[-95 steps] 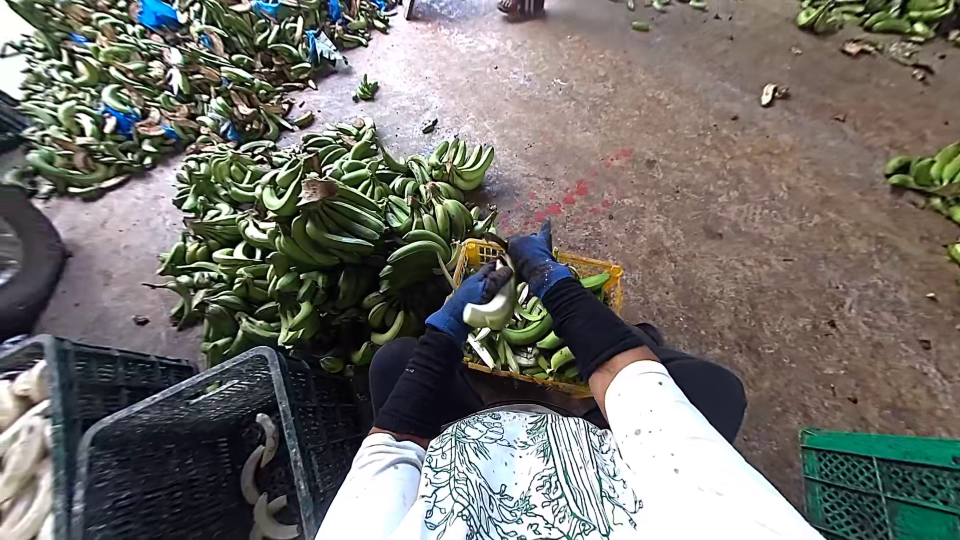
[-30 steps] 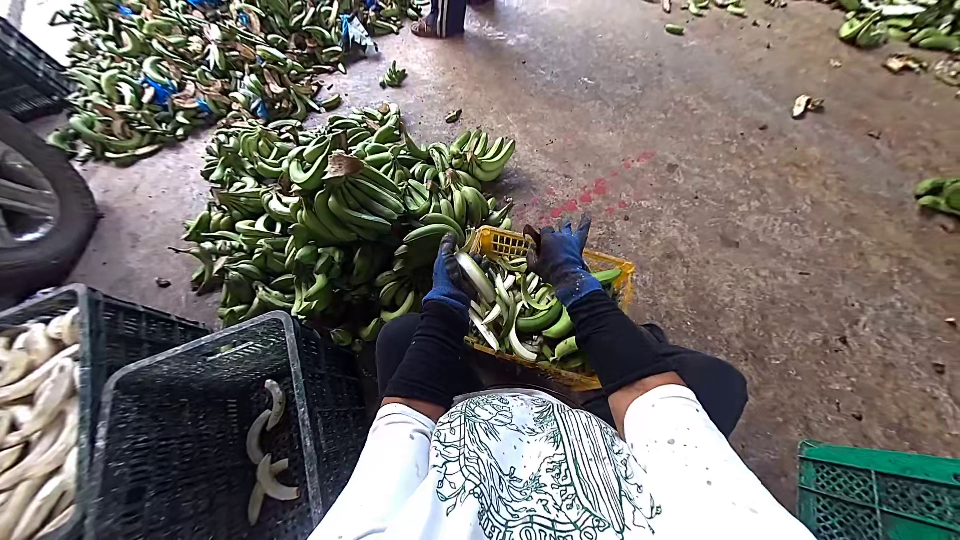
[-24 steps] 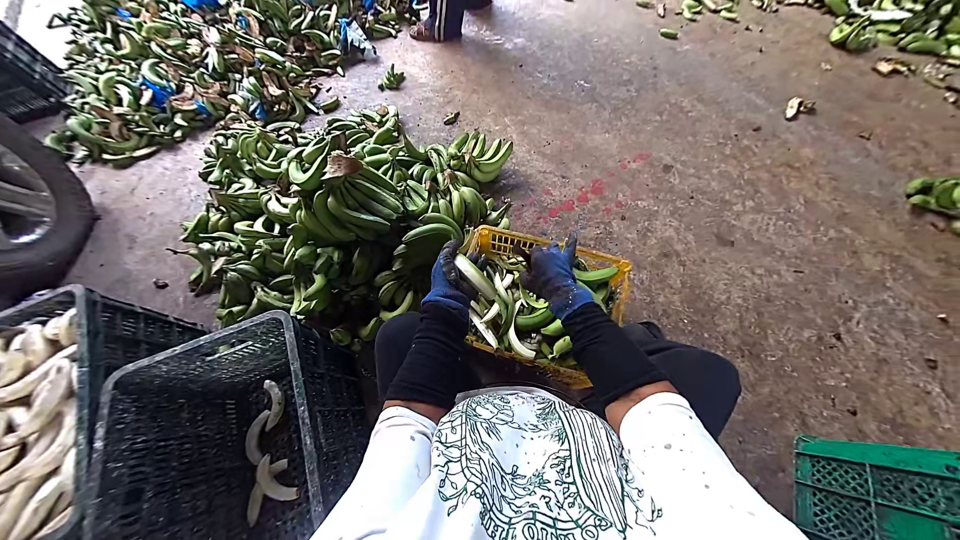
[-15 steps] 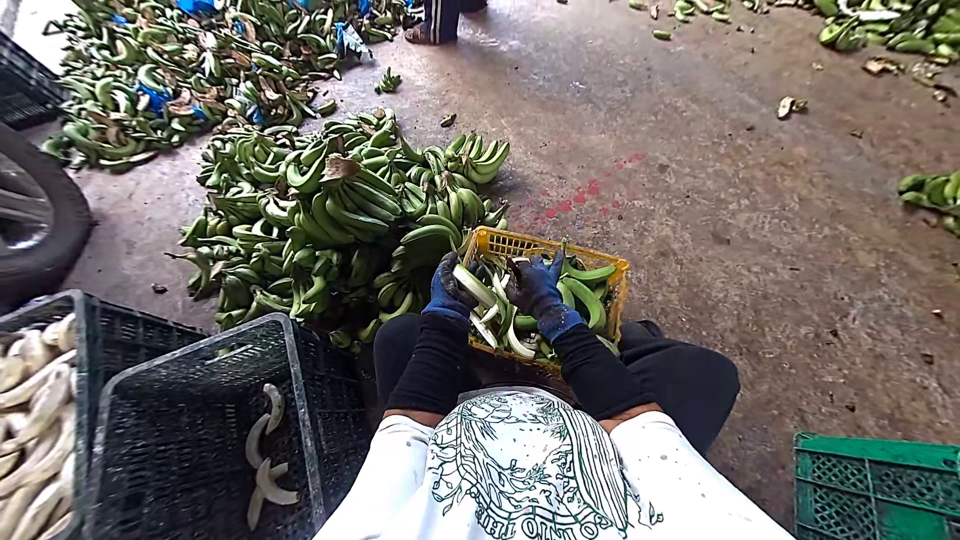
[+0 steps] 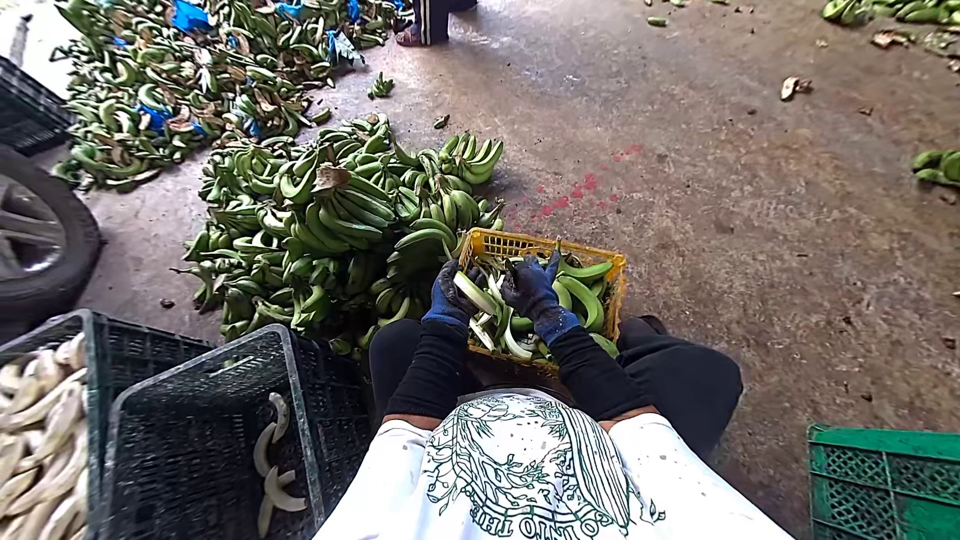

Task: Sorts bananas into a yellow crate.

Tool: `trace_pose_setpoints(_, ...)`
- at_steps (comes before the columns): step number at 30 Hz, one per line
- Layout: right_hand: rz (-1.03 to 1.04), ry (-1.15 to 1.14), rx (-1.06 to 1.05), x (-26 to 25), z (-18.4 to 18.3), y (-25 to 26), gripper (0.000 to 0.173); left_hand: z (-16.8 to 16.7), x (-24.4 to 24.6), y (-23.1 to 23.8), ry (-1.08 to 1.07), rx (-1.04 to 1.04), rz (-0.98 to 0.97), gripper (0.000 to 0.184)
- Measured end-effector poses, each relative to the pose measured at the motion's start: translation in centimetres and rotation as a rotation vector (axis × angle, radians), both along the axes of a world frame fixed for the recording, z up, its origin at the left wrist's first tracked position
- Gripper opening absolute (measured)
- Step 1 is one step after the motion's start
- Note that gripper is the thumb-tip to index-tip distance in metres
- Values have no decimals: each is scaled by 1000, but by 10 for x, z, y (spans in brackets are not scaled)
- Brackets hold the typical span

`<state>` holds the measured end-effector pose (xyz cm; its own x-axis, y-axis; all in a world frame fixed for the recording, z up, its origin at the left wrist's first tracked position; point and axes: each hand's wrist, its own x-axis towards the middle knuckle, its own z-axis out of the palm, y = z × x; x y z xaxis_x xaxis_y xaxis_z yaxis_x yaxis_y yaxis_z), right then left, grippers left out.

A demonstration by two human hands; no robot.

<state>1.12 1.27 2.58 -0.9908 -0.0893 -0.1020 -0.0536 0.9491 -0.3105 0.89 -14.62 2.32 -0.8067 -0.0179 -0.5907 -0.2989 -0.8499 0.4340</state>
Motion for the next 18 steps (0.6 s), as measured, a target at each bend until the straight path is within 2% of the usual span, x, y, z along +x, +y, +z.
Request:
trace_pose_setpoints(10, -39, 75, -115, -2, 0, 6, 39, -3, -2, 10, 1, -24, -13, 13)
trace_pose_setpoints(18, -50, 66, -177, 5, 6, 8, 39, -10, -2, 14, 25, -23, -49, 14)
